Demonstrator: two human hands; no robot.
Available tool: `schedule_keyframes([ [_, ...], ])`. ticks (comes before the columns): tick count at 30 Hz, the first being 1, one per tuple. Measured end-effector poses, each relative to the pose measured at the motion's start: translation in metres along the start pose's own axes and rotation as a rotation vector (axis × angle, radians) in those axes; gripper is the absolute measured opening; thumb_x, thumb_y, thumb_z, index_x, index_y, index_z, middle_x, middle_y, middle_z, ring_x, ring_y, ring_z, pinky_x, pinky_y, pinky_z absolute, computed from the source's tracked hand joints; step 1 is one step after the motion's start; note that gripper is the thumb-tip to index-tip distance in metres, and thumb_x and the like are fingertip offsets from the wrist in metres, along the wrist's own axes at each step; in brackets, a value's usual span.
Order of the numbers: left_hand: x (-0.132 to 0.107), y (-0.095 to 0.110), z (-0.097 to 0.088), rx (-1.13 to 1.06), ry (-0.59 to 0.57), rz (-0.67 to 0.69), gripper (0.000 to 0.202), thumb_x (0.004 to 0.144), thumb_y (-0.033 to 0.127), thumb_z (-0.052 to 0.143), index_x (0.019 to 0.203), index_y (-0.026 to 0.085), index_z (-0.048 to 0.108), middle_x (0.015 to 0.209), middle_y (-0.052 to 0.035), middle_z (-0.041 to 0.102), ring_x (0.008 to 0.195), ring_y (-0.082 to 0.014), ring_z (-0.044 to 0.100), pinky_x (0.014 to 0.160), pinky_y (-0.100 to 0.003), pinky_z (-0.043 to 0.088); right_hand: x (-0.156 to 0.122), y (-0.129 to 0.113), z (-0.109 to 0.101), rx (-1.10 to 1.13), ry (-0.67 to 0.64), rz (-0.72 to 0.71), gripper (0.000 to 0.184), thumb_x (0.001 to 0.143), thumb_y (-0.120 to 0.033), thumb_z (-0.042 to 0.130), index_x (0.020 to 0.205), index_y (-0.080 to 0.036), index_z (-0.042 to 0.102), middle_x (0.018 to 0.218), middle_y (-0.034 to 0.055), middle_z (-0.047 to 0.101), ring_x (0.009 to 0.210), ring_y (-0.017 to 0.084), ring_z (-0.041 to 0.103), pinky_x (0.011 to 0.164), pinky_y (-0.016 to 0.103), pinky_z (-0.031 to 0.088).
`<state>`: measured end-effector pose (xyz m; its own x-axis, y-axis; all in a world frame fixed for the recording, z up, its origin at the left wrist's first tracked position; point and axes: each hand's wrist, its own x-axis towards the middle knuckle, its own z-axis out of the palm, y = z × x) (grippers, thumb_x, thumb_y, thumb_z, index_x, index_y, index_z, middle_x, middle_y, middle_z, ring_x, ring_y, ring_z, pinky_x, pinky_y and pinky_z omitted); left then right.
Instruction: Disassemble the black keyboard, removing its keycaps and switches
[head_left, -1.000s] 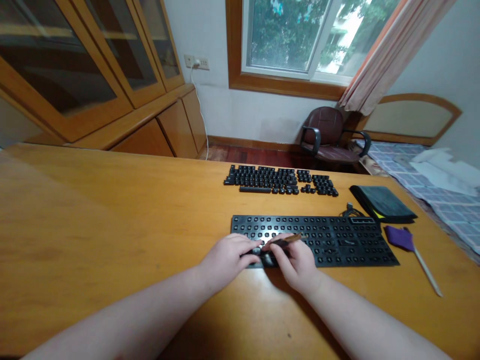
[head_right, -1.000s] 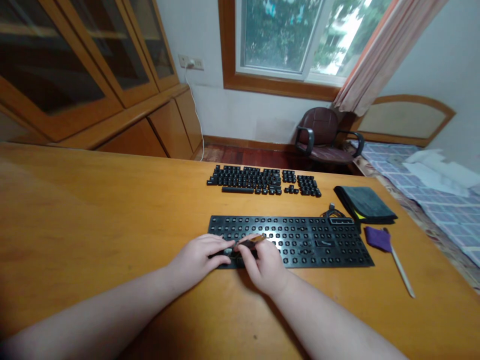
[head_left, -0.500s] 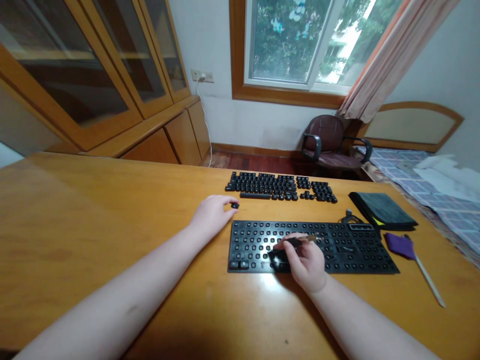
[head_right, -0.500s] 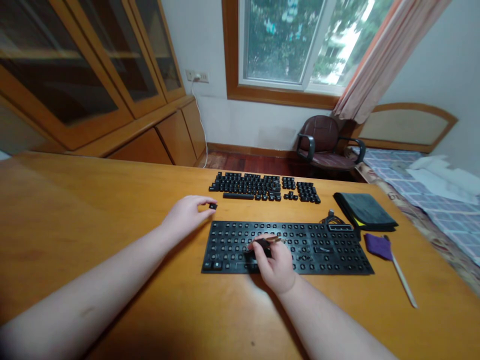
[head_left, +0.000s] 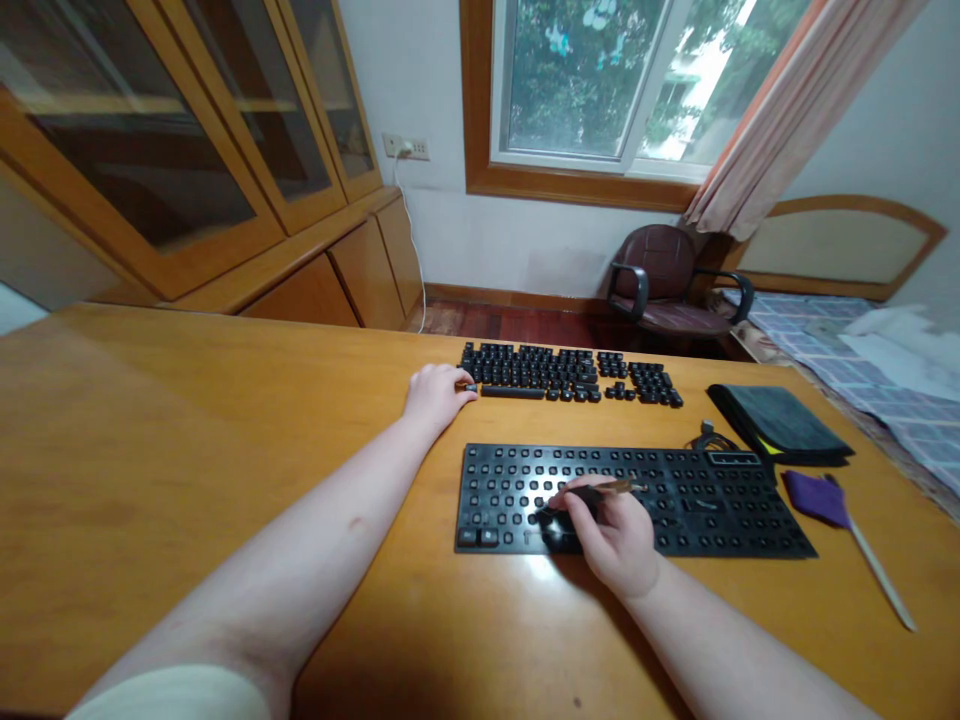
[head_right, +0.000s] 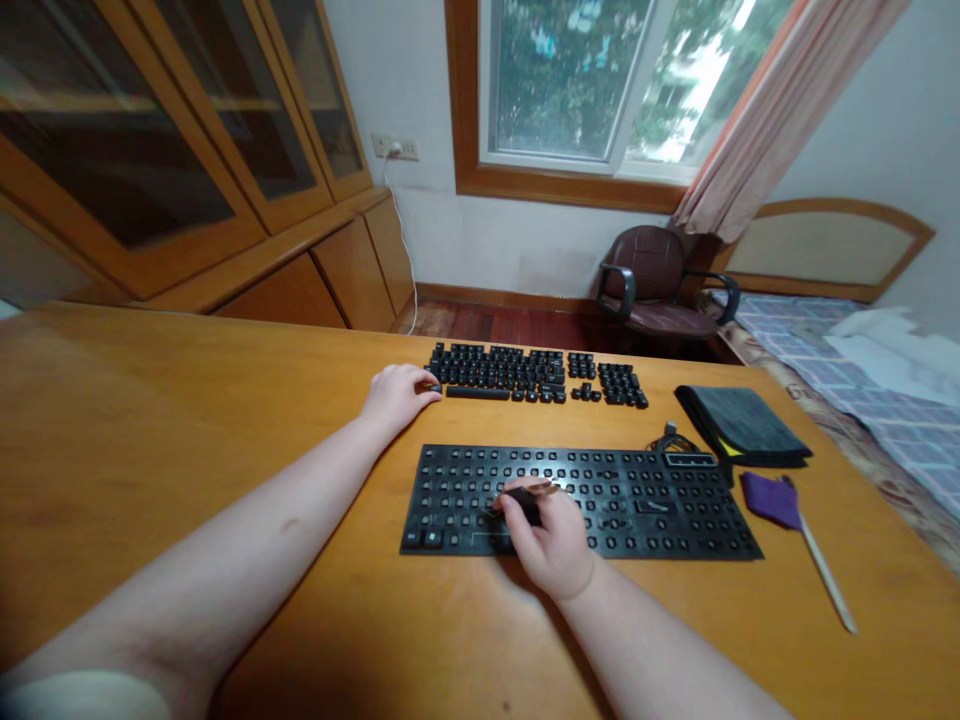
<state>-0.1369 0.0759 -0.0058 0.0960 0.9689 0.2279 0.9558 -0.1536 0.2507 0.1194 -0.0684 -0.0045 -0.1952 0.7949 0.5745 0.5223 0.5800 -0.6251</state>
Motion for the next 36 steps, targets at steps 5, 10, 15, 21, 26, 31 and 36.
schedule_keyframes([
  [5,0.0021,-0.0029,0.0063,-0.07,-0.004,-0.007,0.023,0.072,0.042,0.066,0.09,0.028,0.068,0.092,-0.0009,0.067,0.09,-0.0218,0.055,0.079,-0.032,0.039,0.0002,0.0005,0.0004,0.008,0.0,-0.009,0.01,0.084,-0.019,0.052,0.083,-0.019,0.062,0.078,0.0058,0.068,0.071,0.018,0.066,0.067,0.031,0.054],
  [10,0.0025,-0.0029,0.0085,-0.1,-0.011,0.004,0.022,0.072,0.04,0.066,0.091,0.028,0.068,0.09,-0.0005,0.067,0.088,-0.0212,0.055,0.077,-0.031,0.039,-0.0011,0.002,0.0004,0.022,-0.006,-0.006,0.009,0.084,-0.019,0.052,0.087,-0.019,0.06,0.078,0.0049,0.067,0.07,0.017,0.066,0.067,0.03,0.054],
  [15,0.0018,-0.0005,0.0073,-0.103,-0.009,0.004,0.023,0.072,0.04,0.066,0.091,0.028,0.067,0.089,-0.0005,0.067,0.087,-0.0216,0.054,0.076,-0.031,0.039,-0.0022,0.0008,0.0003,0.028,-0.009,-0.009,0.008,0.083,-0.018,0.053,0.088,-0.019,0.06,0.078,0.0048,0.067,0.071,0.017,0.066,0.067,0.03,0.054],
  [21,0.0023,-0.0004,0.0085,-0.101,-0.006,0.005,0.023,0.072,0.04,0.066,0.091,0.028,0.067,0.089,-0.0004,0.067,0.088,-0.0217,0.054,0.076,-0.031,0.039,-0.0011,0.0005,0.0011,0.062,-0.006,-0.024,0.009,0.083,-0.015,0.053,0.09,-0.02,0.057,0.078,0.0032,0.067,0.069,0.016,0.066,0.066,0.028,0.054],
  [26,0.003,0.0,0.0099,-0.115,-0.005,-0.012,0.024,0.071,0.039,0.067,0.092,0.028,0.067,0.089,-0.0002,0.068,0.088,-0.0217,0.055,0.077,-0.032,0.039,-0.0019,0.0019,0.0024,0.038,-0.025,-0.011,0.009,0.083,-0.017,0.053,0.091,-0.019,0.058,0.08,0.0042,0.068,0.072,0.016,0.067,0.067,0.028,0.054],
  [31,0.0018,-0.0012,0.0094,-0.154,0.004,-0.01,0.028,0.068,0.038,0.07,0.094,0.027,0.066,0.088,0.0004,0.068,0.086,-0.0215,0.055,0.078,-0.032,0.04,0.0004,0.0018,0.0028,-0.005,-0.025,-0.019,0.009,0.083,-0.018,0.054,0.089,-0.019,0.059,0.082,0.0043,0.067,0.074,0.016,0.066,0.069,0.028,0.053],
  [36,-0.0027,0.0017,0.0016,-0.197,0.075,-0.007,0.03,0.071,0.037,0.067,0.098,0.023,0.065,0.092,-0.002,0.067,0.089,-0.0213,0.056,0.081,-0.033,0.041,0.0071,-0.0026,0.0033,0.035,-0.085,0.004,0.008,0.083,-0.021,0.055,0.09,-0.02,0.06,0.082,0.0048,0.067,0.078,0.018,0.064,0.072,0.031,0.051],
])
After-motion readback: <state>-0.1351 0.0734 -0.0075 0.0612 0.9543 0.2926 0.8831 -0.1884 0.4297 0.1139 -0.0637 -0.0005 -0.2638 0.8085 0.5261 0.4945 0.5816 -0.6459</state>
